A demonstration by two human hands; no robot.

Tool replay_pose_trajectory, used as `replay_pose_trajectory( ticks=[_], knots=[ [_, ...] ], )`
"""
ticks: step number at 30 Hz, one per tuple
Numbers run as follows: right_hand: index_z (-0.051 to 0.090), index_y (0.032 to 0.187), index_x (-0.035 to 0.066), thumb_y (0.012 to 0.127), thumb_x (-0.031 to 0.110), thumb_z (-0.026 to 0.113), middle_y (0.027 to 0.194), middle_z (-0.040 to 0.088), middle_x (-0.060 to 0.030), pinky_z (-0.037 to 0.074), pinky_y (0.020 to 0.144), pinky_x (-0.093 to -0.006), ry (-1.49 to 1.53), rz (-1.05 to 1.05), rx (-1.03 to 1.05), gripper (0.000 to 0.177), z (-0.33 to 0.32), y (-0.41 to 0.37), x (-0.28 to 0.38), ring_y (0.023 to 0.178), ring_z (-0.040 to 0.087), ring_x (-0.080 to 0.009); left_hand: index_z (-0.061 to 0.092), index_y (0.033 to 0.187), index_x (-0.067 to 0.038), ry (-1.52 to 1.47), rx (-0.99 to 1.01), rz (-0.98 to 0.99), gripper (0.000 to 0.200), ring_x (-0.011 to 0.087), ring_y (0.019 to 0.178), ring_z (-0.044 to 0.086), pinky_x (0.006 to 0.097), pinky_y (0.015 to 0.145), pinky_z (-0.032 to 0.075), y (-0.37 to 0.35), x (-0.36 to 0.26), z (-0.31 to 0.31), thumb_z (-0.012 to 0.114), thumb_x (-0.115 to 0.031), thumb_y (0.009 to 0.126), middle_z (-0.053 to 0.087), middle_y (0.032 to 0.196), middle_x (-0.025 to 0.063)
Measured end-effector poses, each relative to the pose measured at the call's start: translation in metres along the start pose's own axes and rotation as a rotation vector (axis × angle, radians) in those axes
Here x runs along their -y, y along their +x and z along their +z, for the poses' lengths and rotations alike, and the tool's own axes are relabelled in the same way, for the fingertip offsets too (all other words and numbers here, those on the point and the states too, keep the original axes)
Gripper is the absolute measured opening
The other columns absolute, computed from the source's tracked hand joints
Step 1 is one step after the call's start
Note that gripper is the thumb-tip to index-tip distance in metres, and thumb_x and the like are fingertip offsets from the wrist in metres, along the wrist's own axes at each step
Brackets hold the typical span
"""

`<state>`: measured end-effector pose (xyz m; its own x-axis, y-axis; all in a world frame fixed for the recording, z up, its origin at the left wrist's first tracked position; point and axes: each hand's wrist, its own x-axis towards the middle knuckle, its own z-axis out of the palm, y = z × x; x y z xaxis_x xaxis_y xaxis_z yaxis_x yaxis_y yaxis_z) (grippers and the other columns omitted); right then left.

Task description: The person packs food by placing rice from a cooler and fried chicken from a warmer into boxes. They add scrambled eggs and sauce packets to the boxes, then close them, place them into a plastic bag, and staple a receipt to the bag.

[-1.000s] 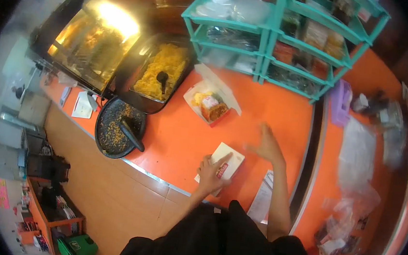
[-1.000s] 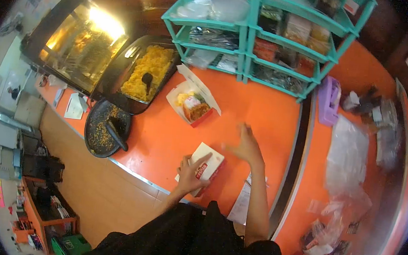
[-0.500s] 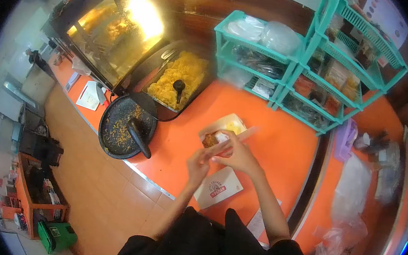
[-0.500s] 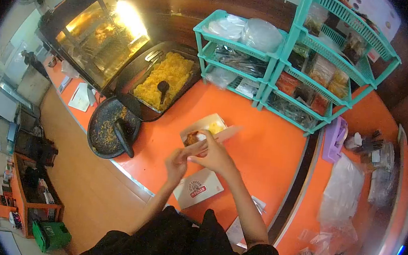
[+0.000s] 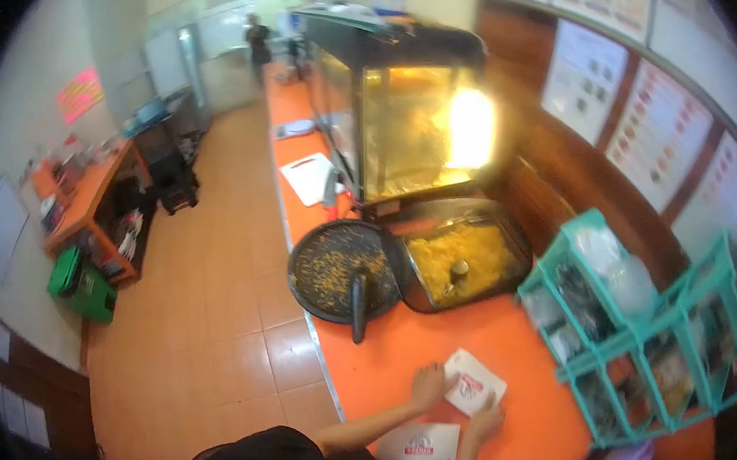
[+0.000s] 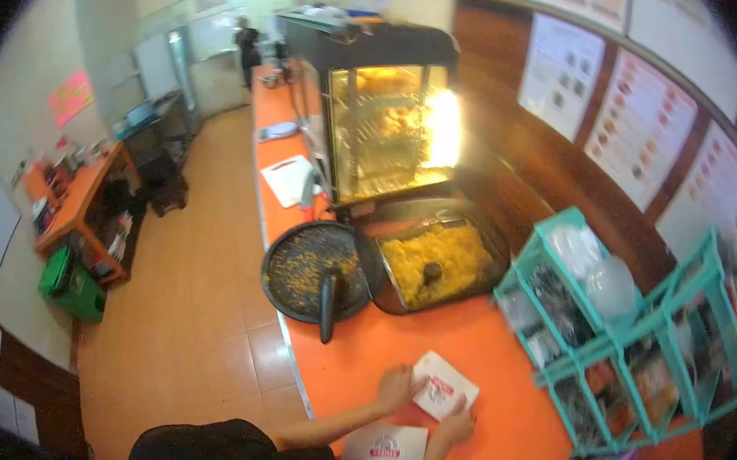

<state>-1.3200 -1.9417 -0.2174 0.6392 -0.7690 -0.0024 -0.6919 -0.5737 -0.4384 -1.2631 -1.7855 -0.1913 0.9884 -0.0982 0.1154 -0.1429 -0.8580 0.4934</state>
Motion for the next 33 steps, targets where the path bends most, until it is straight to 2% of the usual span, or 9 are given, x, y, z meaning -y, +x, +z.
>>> replay_pose_trajectory(
  ticks=[2,4,7,8,11,16,27,30,33],
  knots=[
    [0.067,0.079,-0.007,0.1,0.054,0.038,0.087,0.067,-0.0274,0.052,0.06,-0.051,-0.121,0.0,0.055,0.071,-0.037,-0.008,0.017,0.074,0.066,-0.0427,0.065,0.094,0.002,-0.137,0.302,-0.153,0.056,0.0375,0.095,0.063,0.0506,0.083,0.049,0.011,-0.004,-0.013,0.049,-0.052,0.095,0.064,0.093,0.0227],
    [0.068,0.08,-0.006,0.101,0.05,0.036,0.086,0.067,-0.0276,0.051,0.062,-0.0537,-0.033,-0.038,0.088,0.068,-0.017,0.003,-0.01,0.077,0.066,-0.0441,0.066,0.101,0.003,-0.226,0.482,-0.233,0.057,0.039,0.103,0.061,0.0509,0.089,0.047,0.023,-0.007,-0.028,0.047,-0.051,0.097,0.063,0.1,0.025],
    [0.065,0.095,-0.005,0.102,0.039,0.042,0.096,0.065,-0.0272,0.05,0.07,-0.0515,0.301,-0.216,0.173,0.05,-0.017,0.006,-0.043,0.087,0.065,-0.042,0.052,0.132,0.0,-0.409,0.44,-0.01,0.06,0.0401,0.101,0.059,0.0479,0.088,0.048,0.022,0.027,0.003,0.043,-0.049,0.099,0.059,0.107,0.0238],
    [0.063,0.097,-0.005,0.101,0.038,0.044,0.098,0.064,-0.0271,0.05,0.071,-0.0511,0.436,-0.242,0.176,0.047,-0.018,0.007,-0.046,0.088,0.064,-0.0415,0.046,0.142,-0.008,-0.54,0.385,0.006,0.055,0.0371,0.105,0.057,0.0456,0.09,0.047,0.016,0.027,0.002,0.042,-0.044,0.1,0.056,0.111,0.0238],
    [0.059,0.104,-0.004,0.097,0.036,0.05,0.103,0.062,-0.0269,0.05,0.074,-0.0499,0.696,-0.217,0.166,0.041,-0.014,0.007,-0.052,0.092,0.063,-0.0402,0.043,0.145,-0.011,-0.851,0.205,0.137,0.049,0.0385,0.107,0.055,0.0463,0.093,0.045,0.0,0.029,-0.003,0.043,-0.03,0.1,0.055,0.115,0.0228],
    [0.052,0.115,-0.002,0.091,0.031,0.061,0.112,0.058,-0.0265,0.051,0.079,-0.0478,0.941,-0.162,0.167,0.042,-0.006,0.02,-0.057,0.097,0.062,-0.038,0.045,0.143,-0.009,-0.764,0.14,0.075,0.046,0.0361,0.105,0.054,0.0439,0.095,0.043,0.006,0.029,0.017,0.043,-0.027,0.101,0.055,0.114,0.0213],
    [0.036,0.14,0.002,0.078,0.023,0.084,0.133,0.05,-0.0257,0.051,0.089,-0.0433,1.322,-0.041,0.245,0.08,-0.005,0.012,-0.074,0.109,0.059,-0.0332,0.046,0.141,-0.006,-0.947,0.082,0.126,0.044,0.03,0.118,0.05,0.0409,0.101,0.041,0.008,0.027,0.011,0.046,-0.021,0.1,0.054,0.121,0.0166],
    [0.037,0.137,-0.002,0.074,0.014,0.086,0.123,0.054,-0.0229,0.053,0.085,-0.0402,0.639,-0.647,-0.162,0.081,-0.047,-0.011,-0.044,0.104,0.059,-0.0288,0.046,0.141,-0.007,-1.014,0.102,0.148,0.044,0.0304,0.119,0.05,0.042,0.103,0.04,0.007,0.028,0.013,0.046,-0.021,0.1,0.053,0.123,0.0167],
    [0.036,0.138,-0.003,0.072,0.009,0.086,0.121,0.054,-0.0215,0.052,0.087,-0.0401,0.862,-0.249,0.155,0.084,-0.017,0.004,-0.062,0.105,0.059,-0.0285,0.047,0.141,-0.006,-0.839,0.089,0.087,0.044,0.0306,0.118,0.05,0.0415,0.105,0.039,0.009,0.027,0.018,0.047,-0.021,0.099,0.053,0.123,0.0168]
  ],
)
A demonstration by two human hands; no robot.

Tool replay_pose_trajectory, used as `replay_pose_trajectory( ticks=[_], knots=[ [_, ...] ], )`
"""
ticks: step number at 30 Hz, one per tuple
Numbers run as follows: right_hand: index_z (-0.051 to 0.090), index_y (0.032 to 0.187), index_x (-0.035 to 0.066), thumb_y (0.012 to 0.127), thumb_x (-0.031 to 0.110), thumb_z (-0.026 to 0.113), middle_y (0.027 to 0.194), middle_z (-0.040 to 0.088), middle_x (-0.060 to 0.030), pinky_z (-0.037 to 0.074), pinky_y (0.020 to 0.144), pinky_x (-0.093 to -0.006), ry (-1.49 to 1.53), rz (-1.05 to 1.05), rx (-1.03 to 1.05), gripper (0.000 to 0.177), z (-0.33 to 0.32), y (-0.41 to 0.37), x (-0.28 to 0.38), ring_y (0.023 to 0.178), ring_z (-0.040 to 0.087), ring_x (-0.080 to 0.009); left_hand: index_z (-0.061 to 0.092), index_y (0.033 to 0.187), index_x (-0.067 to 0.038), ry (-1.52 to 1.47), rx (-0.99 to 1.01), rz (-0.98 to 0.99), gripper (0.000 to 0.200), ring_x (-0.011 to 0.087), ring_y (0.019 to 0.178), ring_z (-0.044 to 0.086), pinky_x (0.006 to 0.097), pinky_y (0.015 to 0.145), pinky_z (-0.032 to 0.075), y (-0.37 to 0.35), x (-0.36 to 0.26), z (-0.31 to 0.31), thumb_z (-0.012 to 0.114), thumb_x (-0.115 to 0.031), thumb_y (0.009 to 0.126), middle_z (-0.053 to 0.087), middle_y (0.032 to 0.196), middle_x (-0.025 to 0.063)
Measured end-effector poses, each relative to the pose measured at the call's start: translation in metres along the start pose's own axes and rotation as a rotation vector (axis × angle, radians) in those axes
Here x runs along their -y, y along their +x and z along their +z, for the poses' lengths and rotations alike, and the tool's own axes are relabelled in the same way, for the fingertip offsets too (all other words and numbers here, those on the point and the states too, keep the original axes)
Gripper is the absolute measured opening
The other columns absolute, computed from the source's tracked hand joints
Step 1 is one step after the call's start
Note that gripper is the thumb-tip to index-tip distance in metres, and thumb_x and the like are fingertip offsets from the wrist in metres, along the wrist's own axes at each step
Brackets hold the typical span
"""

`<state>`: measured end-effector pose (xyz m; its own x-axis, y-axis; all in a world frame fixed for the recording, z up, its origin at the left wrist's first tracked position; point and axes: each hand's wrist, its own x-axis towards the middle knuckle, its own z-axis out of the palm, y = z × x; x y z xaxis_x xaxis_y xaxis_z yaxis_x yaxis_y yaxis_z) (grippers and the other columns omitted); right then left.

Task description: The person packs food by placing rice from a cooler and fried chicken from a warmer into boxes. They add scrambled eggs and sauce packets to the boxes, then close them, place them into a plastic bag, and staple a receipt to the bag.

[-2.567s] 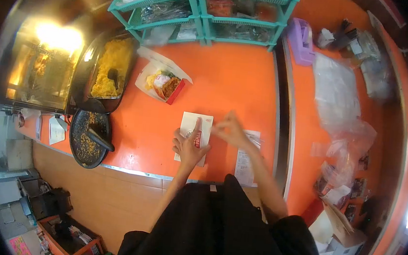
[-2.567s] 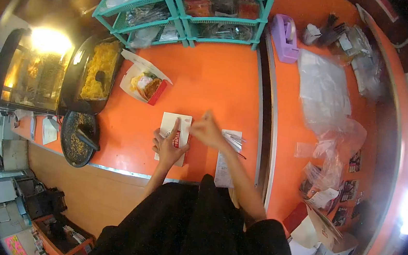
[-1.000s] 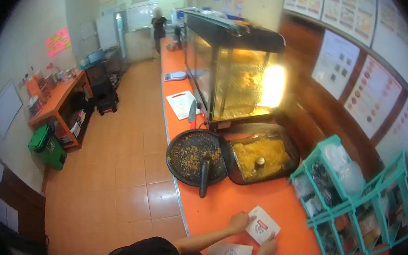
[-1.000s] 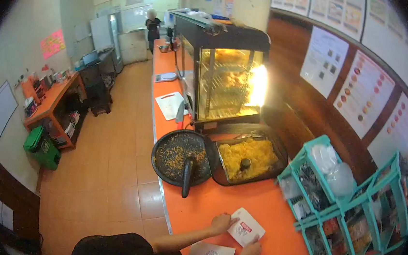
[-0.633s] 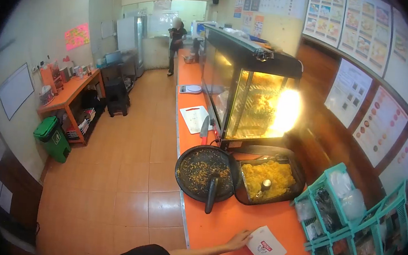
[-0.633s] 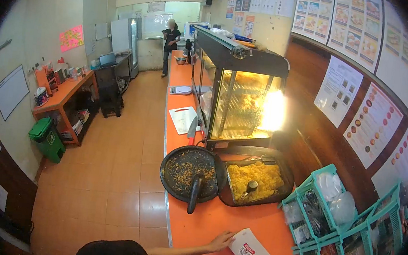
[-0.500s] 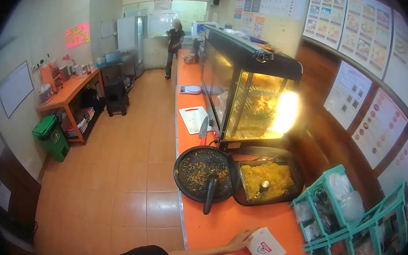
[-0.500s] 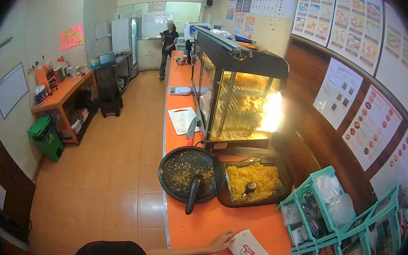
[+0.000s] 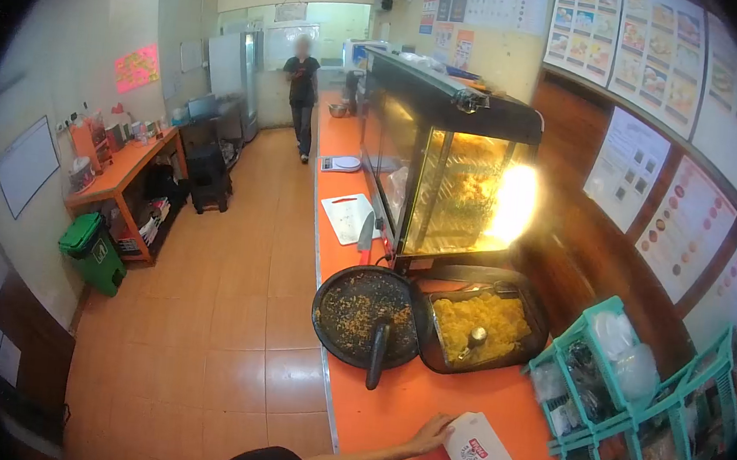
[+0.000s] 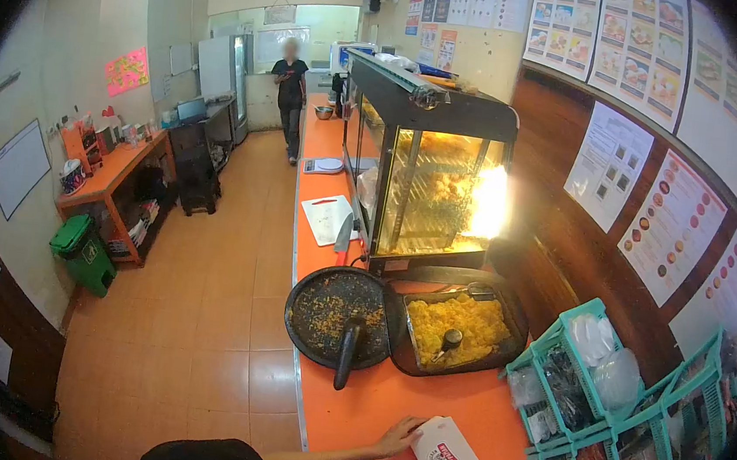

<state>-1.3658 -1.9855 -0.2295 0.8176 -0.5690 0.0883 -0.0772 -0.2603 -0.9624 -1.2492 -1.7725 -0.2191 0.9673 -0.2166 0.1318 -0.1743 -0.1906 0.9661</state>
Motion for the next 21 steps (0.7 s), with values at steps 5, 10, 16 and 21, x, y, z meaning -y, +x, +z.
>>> replay_pose_trajectory(
  ticks=[5,10,16,21],
  knots=[
    [0.035,0.138,-0.003,0.071,0.009,0.087,0.123,0.054,-0.0218,0.052,0.088,-0.0398,0.236,-0.009,-0.047,0.086,-0.001,0.017,-0.034,0.106,0.059,-0.0283,0.058,0.128,-0.004,0.028,-0.1,-0.046,0.039,0.035,0.11,0.054,0.0433,0.097,0.044,0.003,0.008,0.017,0.049,-0.025,0.098,0.055,0.115,0.0221],
    [0.035,0.139,-0.004,0.07,0.009,0.088,0.125,0.053,-0.0222,0.051,0.09,-0.0398,0.435,-0.079,-0.04,0.088,-0.002,0.021,-0.069,0.109,0.057,-0.0284,0.064,0.121,-0.003,0.045,-0.141,-0.017,0.035,0.0369,0.101,0.056,0.0443,0.092,0.045,0.001,0.008,0.016,0.049,-0.025,0.097,0.056,0.108,0.0241],
    [0.035,0.139,-0.005,0.069,0.013,0.089,0.13,0.05,-0.0232,0.045,0.097,-0.0415,0.25,-0.053,-0.04,0.09,-0.005,0.023,-0.051,0.116,0.052,-0.0303,0.064,0.118,-0.002,0.146,-0.077,-0.057,0.034,0.0364,0.093,0.056,0.0461,0.085,0.046,0.004,-0.002,0.009,0.049,-0.023,0.096,0.058,0.097,0.0244],
    [0.035,0.139,-0.007,0.069,0.016,0.09,0.135,0.047,-0.024,0.041,0.102,-0.043,0.217,-0.07,-0.029,0.092,-0.007,0.027,-0.053,0.123,0.047,-0.0319,0.066,0.115,-0.002,0.143,-0.084,-0.012,0.032,0.0356,0.09,0.055,0.0464,0.083,0.046,0.007,0.012,0.01,0.05,-0.022,0.095,0.057,0.091,0.0233]
  ],
)
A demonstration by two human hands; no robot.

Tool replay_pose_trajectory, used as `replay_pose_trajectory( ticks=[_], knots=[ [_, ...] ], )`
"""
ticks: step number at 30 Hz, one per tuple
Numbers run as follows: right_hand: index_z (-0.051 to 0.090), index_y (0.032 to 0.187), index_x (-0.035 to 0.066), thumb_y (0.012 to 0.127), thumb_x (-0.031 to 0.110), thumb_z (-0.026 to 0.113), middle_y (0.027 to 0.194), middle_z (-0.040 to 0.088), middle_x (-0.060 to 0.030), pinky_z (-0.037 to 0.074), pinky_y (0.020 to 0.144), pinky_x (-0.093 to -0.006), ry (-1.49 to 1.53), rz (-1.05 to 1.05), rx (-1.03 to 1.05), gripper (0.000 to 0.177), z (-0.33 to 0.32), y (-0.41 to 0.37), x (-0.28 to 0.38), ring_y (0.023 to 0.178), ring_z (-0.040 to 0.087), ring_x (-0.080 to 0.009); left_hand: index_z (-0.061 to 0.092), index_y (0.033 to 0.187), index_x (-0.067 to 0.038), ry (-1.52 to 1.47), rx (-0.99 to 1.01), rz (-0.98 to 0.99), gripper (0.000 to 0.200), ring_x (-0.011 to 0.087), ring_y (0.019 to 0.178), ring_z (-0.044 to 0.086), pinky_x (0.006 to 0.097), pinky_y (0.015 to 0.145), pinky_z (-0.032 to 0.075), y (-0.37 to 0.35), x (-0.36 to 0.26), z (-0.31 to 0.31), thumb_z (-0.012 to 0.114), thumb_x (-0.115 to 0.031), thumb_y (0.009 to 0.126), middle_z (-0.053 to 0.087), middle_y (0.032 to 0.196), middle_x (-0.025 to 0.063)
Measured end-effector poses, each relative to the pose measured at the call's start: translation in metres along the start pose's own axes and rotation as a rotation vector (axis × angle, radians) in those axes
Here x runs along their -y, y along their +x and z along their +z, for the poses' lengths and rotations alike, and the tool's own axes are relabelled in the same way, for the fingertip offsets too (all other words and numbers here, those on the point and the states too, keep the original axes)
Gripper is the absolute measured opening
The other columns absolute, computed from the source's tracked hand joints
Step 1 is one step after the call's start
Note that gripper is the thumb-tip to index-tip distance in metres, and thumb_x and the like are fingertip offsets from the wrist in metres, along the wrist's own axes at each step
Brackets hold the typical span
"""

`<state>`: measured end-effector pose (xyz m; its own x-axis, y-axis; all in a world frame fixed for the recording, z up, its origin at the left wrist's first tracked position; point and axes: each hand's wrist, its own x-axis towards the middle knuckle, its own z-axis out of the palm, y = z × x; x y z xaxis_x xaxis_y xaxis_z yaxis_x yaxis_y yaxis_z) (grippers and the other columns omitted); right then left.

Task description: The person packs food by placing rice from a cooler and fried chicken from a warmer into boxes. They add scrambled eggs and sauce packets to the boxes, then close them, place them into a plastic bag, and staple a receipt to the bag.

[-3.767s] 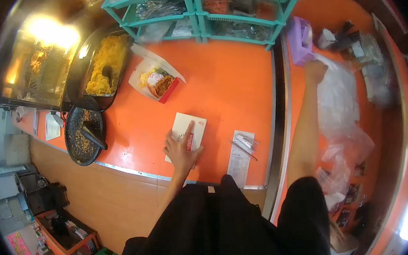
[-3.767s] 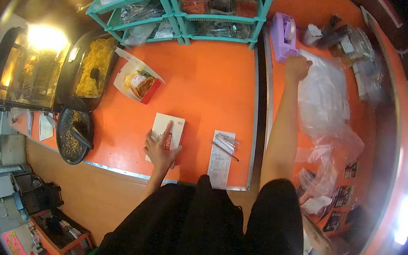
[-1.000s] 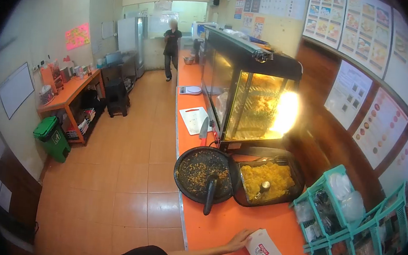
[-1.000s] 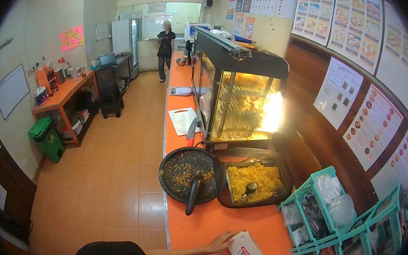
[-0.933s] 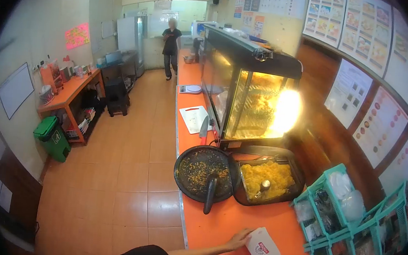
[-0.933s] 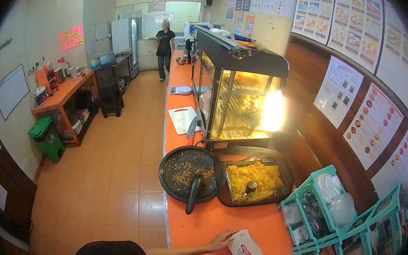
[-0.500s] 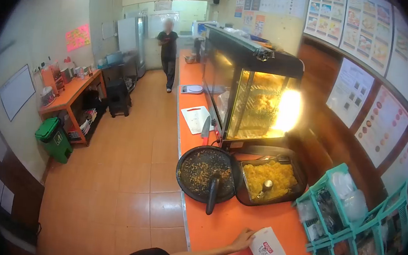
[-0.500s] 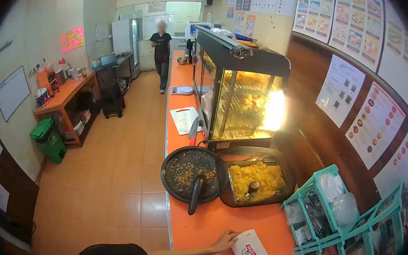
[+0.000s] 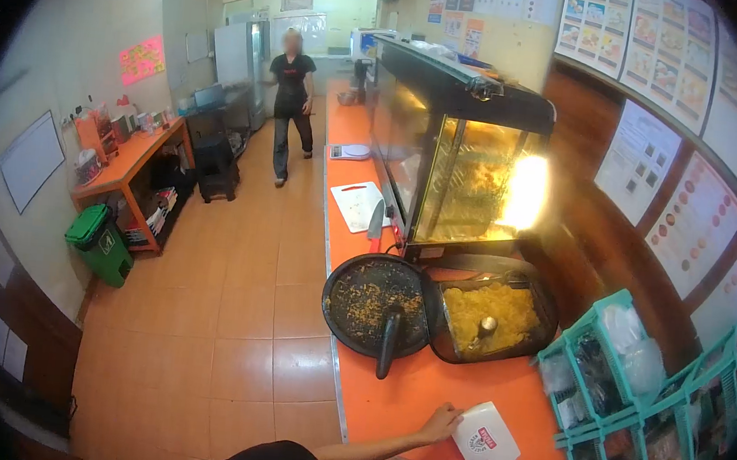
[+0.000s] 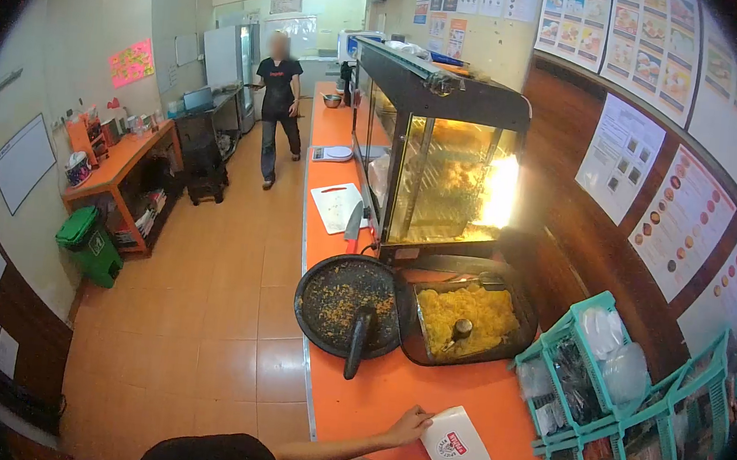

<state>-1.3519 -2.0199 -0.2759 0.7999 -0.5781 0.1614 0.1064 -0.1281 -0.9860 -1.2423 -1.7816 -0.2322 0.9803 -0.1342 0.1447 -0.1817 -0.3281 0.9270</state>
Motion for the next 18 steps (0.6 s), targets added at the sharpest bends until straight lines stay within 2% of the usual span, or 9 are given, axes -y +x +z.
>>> replay_pose_trajectory(
  ticks=[6,9,15,18],
  knots=[
    [0.036,0.139,-0.008,0.068,0.02,0.091,0.14,0.043,-0.0249,0.035,0.109,-0.0448,-0.076,-0.112,0.059,0.094,-0.009,0.009,-0.035,0.13,0.042,-0.0338,0.065,0.116,-0.003,0.014,-0.019,0.027,0.033,0.0366,0.092,0.054,0.0464,0.083,0.045,-0.001,-0.003,0.0,0.048,-0.024,0.096,0.056,0.092,0.0227],
    [0.036,0.139,-0.007,0.068,0.018,0.09,0.137,0.045,-0.0244,0.038,0.106,-0.0438,-0.056,-0.023,0.015,0.092,0.005,0.005,-0.007,0.127,0.045,-0.0325,0.065,0.117,-0.003,-0.004,-0.035,-0.032,0.033,0.0369,0.092,0.054,0.0466,0.084,0.045,-0.003,-0.013,-0.002,0.047,-0.023,0.097,0.056,0.093,0.0231],
    [0.037,0.138,-0.006,0.069,0.013,0.089,0.131,0.05,-0.0235,0.043,0.099,-0.0417,-0.087,0.039,-0.02,0.089,0.011,0.007,0.013,0.12,0.05,-0.0299,0.064,0.116,-0.002,0.008,0.003,-0.022,0.032,0.0387,0.09,0.054,0.0482,0.084,0.045,-0.001,-0.008,-0.001,0.048,-0.022,0.097,0.054,0.093,0.0242],
    [0.037,0.138,-0.005,0.07,0.011,0.088,0.128,0.053,-0.0231,0.046,0.095,-0.0407,-0.116,0.066,-0.035,0.087,0.009,0.003,0.02,0.116,0.053,-0.0286,0.063,0.124,-0.003,0.077,-0.006,-0.022,0.036,0.0357,0.093,0.055,0.0447,0.085,0.046,-0.004,-0.006,0.002,0.048,-0.024,0.099,0.055,0.098,0.0217]
  ],
)
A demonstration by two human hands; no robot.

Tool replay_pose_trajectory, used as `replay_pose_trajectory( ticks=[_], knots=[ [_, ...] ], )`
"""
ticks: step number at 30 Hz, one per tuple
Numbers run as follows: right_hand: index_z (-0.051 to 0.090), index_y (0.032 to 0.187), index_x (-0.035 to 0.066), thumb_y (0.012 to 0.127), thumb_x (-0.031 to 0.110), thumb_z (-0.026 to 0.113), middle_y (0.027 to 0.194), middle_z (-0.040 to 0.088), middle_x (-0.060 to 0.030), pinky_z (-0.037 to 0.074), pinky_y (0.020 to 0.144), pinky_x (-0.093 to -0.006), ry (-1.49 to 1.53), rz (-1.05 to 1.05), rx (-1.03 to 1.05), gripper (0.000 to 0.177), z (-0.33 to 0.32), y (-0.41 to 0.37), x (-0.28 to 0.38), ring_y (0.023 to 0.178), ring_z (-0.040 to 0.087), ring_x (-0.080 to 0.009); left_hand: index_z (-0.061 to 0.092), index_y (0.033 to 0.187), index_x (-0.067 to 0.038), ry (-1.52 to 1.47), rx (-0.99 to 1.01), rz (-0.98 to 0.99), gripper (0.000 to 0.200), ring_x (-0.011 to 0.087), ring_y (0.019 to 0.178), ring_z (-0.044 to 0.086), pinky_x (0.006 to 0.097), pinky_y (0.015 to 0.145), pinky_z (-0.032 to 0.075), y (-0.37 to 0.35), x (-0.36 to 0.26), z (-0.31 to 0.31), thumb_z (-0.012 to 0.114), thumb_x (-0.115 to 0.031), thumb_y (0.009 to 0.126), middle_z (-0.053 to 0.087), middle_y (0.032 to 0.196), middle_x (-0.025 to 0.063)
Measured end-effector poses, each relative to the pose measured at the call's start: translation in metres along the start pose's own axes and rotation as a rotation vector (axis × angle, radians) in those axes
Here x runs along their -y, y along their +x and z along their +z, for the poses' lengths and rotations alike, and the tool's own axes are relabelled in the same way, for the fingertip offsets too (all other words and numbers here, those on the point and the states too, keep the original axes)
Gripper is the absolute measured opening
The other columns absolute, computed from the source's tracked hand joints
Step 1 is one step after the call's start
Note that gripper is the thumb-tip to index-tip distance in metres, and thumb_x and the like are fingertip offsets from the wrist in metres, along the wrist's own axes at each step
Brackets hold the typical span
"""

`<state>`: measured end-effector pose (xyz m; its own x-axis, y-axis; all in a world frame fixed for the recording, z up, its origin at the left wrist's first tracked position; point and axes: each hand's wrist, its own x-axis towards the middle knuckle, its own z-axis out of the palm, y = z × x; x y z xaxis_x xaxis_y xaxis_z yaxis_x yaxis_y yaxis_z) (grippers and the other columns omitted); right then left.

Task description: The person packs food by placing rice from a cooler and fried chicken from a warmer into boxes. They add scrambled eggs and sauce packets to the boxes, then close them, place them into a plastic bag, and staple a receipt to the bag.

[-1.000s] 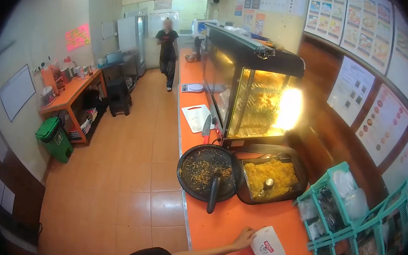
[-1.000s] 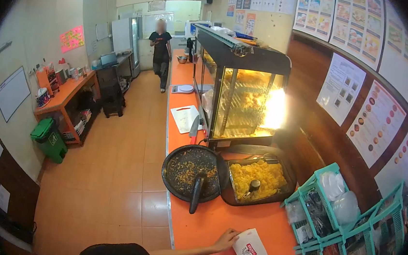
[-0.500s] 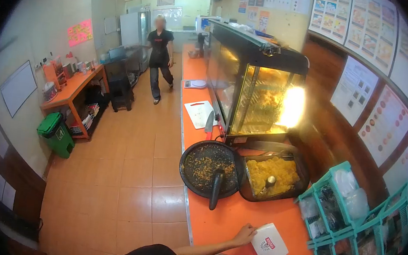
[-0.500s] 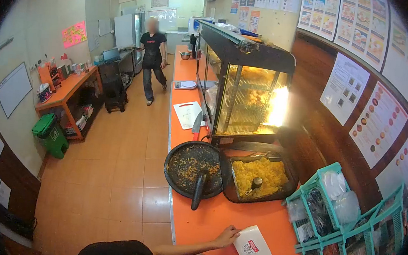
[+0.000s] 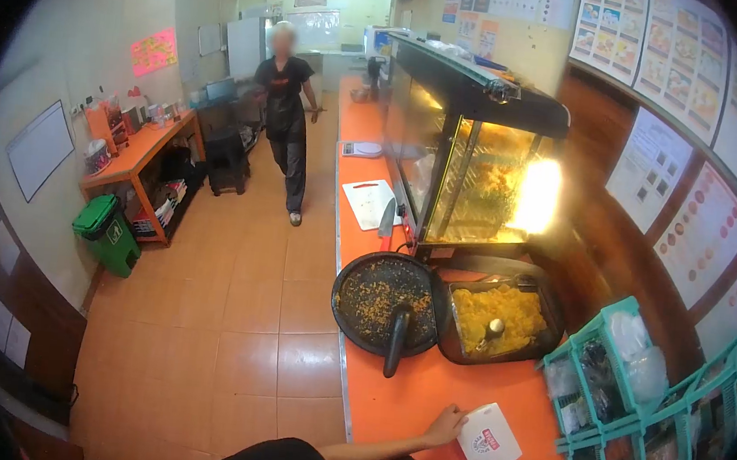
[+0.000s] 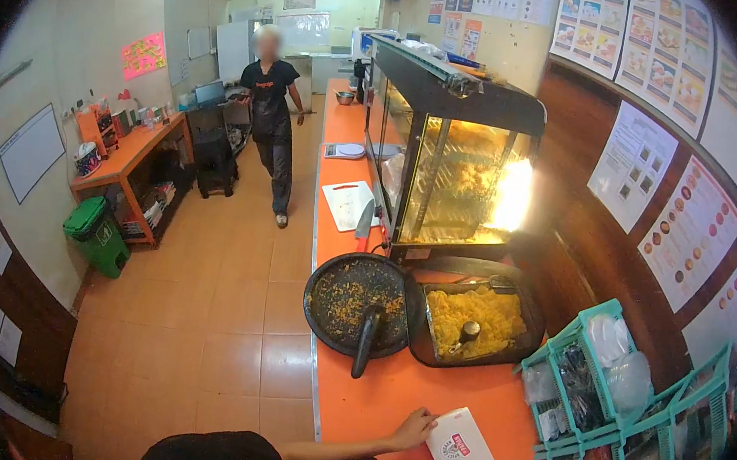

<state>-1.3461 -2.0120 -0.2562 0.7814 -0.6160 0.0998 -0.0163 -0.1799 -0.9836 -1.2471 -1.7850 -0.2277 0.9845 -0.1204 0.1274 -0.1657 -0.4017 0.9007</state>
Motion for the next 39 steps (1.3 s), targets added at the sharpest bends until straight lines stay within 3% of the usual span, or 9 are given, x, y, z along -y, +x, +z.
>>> replay_pose_trajectory(
  ticks=[6,15,21,24,27,30,33,36,39],
  knots=[
    [0.038,0.138,-0.003,0.07,0.007,0.087,0.122,0.057,-0.0221,0.052,0.088,-0.0387,-0.275,0.108,-0.075,0.084,0.004,-0.019,0.026,0.109,0.058,-0.026,0.063,0.121,0.0,-0.026,-0.037,0.001,0.035,0.0359,0.096,0.055,0.0452,0.086,0.045,-0.005,-0.018,-0.01,0.045,-0.023,0.1,0.054,0.098,0.0216],
    [0.047,0.128,-0.005,0.085,0.011,0.072,0.105,0.063,-0.0195,0.05,0.081,-0.0421,0.04,-0.02,-0.018,0.052,0.018,-0.025,0.045,0.097,0.059,-0.0272,0.064,0.118,-0.002,-0.072,-0.057,0.035,0.033,0.0388,0.091,0.054,0.048,0.082,0.045,-0.003,-0.008,-0.004,0.048,-0.021,0.097,0.053,0.093,0.0233],
    [0.052,0.118,-0.004,0.092,0.018,0.061,0.104,0.062,-0.0208,0.049,0.08,-0.0436,0.014,-0.067,-0.08,0.035,0.03,-0.021,0.036,0.095,0.059,-0.0303,0.056,0.131,-0.003,0.01,0.192,-0.101,0.039,0.0365,0.107,0.051,0.0475,0.096,0.042,0.005,-0.023,-0.024,0.047,-0.019,0.097,0.052,0.108,0.0222],
    [0.055,0.113,-0.004,0.096,0.022,0.055,0.103,0.061,-0.0215,0.048,0.079,-0.0444,0.0,-0.122,-0.132,0.031,0.037,-0.015,0.04,0.095,0.059,-0.0319,0.045,0.141,-0.006,0.003,0.06,0.118,0.047,0.0364,0.114,0.049,0.0493,0.101,0.039,0.03,-0.008,-0.011,0.046,-0.018,0.095,0.051,0.113,0.0207],
    [0.057,0.108,-0.004,0.099,0.025,0.05,0.103,0.061,-0.0222,0.048,0.079,-0.0452,-0.054,-0.258,-0.227,0.031,0.049,0.002,0.049,0.094,0.059,-0.0334,0.041,0.141,-0.007,-0.195,0.178,0.461,0.045,0.0357,0.117,0.047,0.05,0.102,0.037,0.055,-0.025,-0.012,0.046,-0.021,0.098,0.052,0.112,0.0186],
    [0.06,0.103,-0.003,0.103,0.029,0.044,0.102,0.061,-0.0229,0.047,0.078,-0.046,-0.169,-0.473,-0.349,0.035,0.061,0.014,0.06,0.093,0.06,-0.035,0.05,0.129,-0.007,-0.343,0.314,0.378,0.033,0.0338,0.114,0.048,0.0487,0.1,0.037,0.061,-0.032,-0.011,0.044,-0.025,0.101,0.052,0.11,0.0161],
    [0.043,0.133,-0.005,0.09,0.017,0.07,0.115,0.061,-0.0201,0.049,0.088,-0.0437,-0.065,-0.213,-0.122,0.055,0.047,0.006,0.057,0.1,0.059,-0.0289,0.055,0.118,-0.009,-0.167,0.124,0.479,0.029,0.0311,0.107,0.046,0.0466,0.094,0.036,0.059,-0.014,0.002,0.041,-0.03,0.103,0.051,0.109,0.0136],
    [0.046,0.134,-0.002,0.088,0.028,0.074,0.116,0.06,-0.0214,0.047,0.094,-0.0401,0.119,-0.05,-0.225,0.062,0.059,0.002,0.06,0.104,0.058,-0.0245,0.057,0.115,-0.012,0.008,0.043,0.367,0.029,0.0302,0.102,0.043,0.0469,0.09,0.034,0.051,-0.019,0.005,0.041,-0.033,0.103,0.051,0.108,0.0114],
    [0.052,0.1,-0.002,0.102,0.02,0.048,0.103,0.053,-0.0151,0.044,0.082,-0.0383,-0.313,-0.217,-0.135,0.022,0.048,0.027,0.023,0.093,0.051,-0.0254,0.057,0.116,-0.013,0.068,0.18,0.175,0.03,0.0299,0.108,0.042,0.0495,0.096,0.029,0.055,-0.015,0.008,0.044,-0.035,0.101,0.053,0.112,0.0107]
  ],
)
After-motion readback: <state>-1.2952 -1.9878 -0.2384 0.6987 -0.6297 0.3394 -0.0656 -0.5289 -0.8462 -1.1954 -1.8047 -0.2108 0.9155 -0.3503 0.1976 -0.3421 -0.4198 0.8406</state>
